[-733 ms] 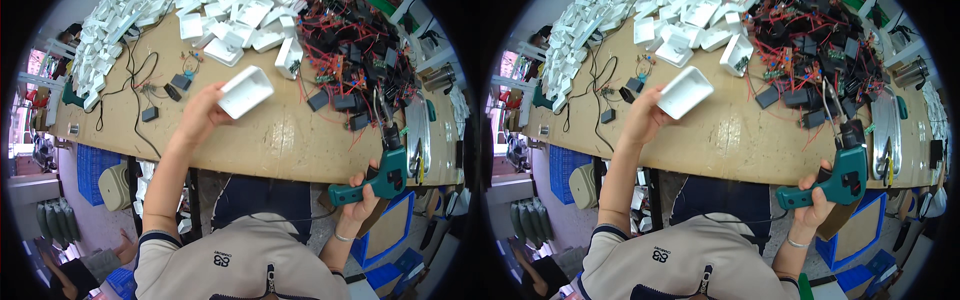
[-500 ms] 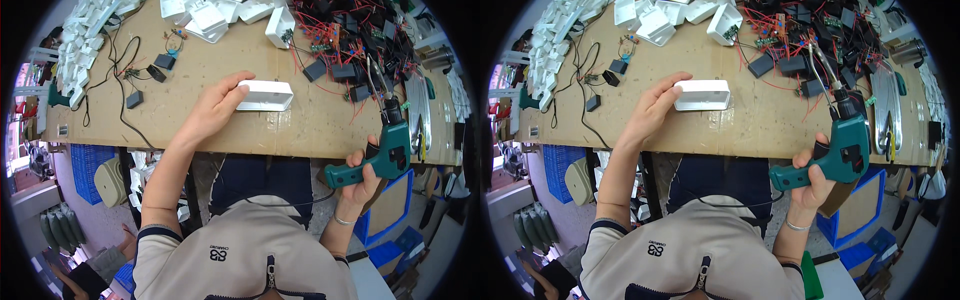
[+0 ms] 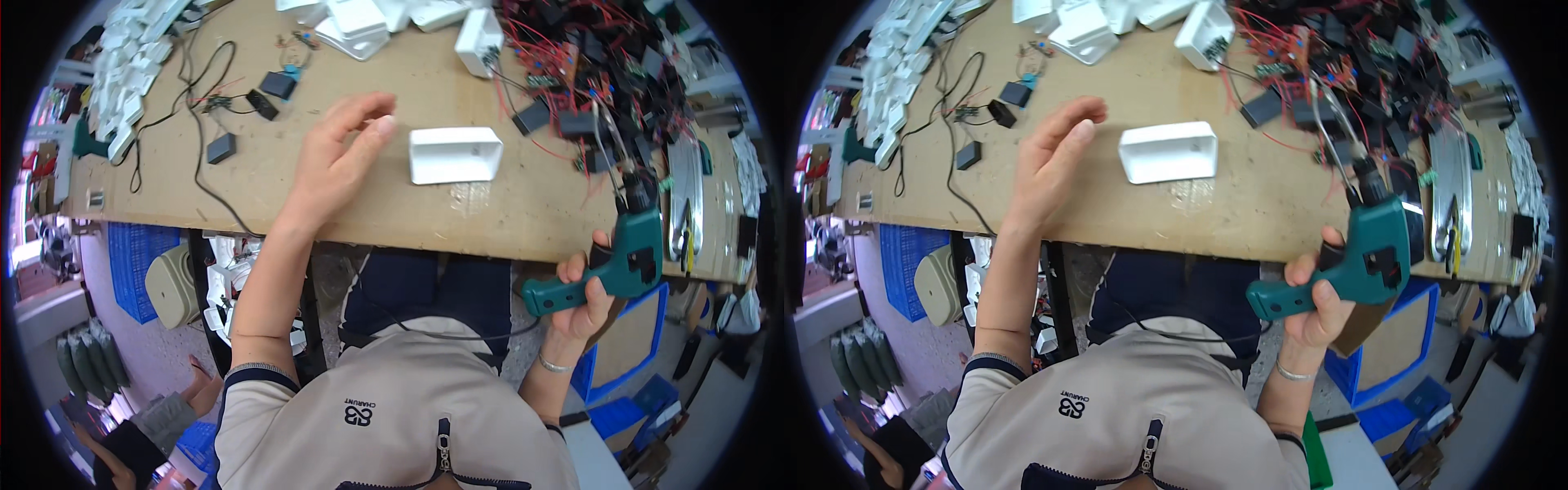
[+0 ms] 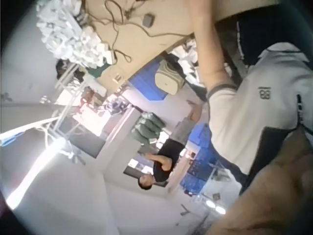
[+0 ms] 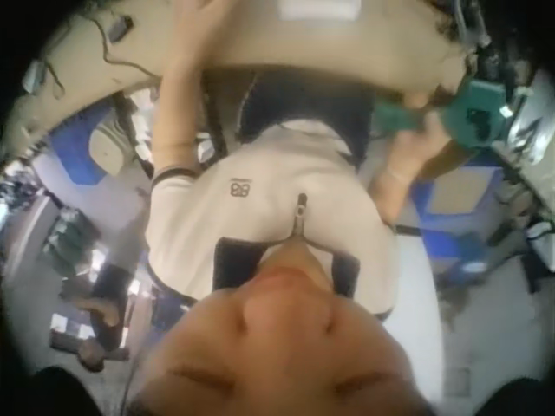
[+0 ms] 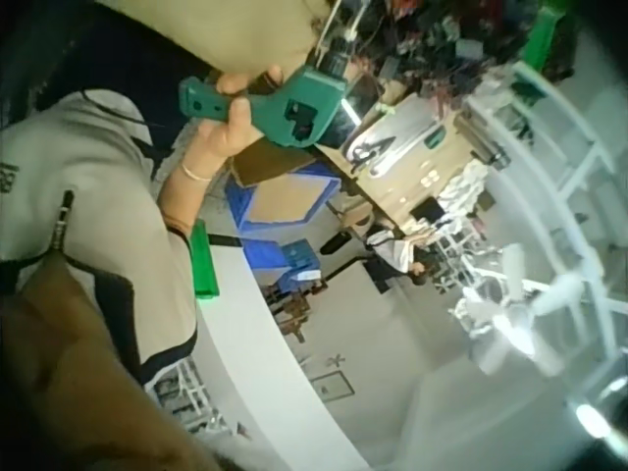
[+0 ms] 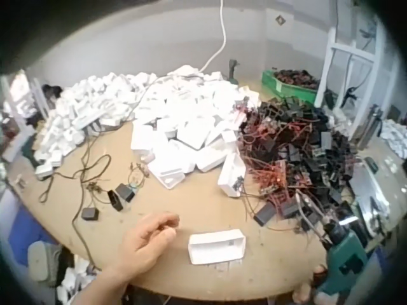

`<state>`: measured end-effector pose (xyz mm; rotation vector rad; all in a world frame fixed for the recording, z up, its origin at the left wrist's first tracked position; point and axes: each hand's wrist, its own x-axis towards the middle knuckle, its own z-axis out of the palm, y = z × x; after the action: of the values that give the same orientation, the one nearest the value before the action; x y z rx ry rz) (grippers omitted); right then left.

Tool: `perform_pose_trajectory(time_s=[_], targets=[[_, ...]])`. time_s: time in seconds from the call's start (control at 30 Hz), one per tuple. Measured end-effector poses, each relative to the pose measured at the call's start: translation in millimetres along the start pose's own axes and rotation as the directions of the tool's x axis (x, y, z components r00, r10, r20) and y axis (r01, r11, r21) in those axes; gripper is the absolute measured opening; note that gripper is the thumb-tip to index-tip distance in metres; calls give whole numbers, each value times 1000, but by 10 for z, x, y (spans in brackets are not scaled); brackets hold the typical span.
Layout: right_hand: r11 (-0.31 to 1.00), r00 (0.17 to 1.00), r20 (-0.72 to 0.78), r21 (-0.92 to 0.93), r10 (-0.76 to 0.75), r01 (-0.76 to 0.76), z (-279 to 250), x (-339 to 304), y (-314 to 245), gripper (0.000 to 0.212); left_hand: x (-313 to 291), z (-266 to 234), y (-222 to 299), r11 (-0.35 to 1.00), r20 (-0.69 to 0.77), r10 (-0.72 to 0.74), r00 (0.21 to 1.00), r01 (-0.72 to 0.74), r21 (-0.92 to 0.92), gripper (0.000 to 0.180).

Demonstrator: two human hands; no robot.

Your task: Soldering wires to electronic components within a plastic housing at a workbench.

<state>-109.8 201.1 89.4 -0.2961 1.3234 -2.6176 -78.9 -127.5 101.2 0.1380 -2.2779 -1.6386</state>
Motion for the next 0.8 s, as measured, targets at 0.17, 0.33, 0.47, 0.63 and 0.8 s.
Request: perform_pose_trajectory(time_s=[0.17,0.33,0.47,0.63,0.8], targets=[[997,1000,-24,76,4,-3,-167,-9,-17,71,-14,-746,21,963,-456,84,886,45,267,20],[991,1000,16,128,25,-27,-153,82,28,69,21,-1138,159,660,-399,370,839,64,748,15],[991,1000,11,136,4,-6,-131,77,12,70,79,-1085,194,869,-688,335,644,71,490,22],[992,999,-19,123,33,-31,-129,93,57,74,-380,-440,259,836,-339,365,867,-145,529,28],[992,999,-2,120,36,-35,-17,118,83,75,44,406,198,862,-47,257,965,-207,464,35]])
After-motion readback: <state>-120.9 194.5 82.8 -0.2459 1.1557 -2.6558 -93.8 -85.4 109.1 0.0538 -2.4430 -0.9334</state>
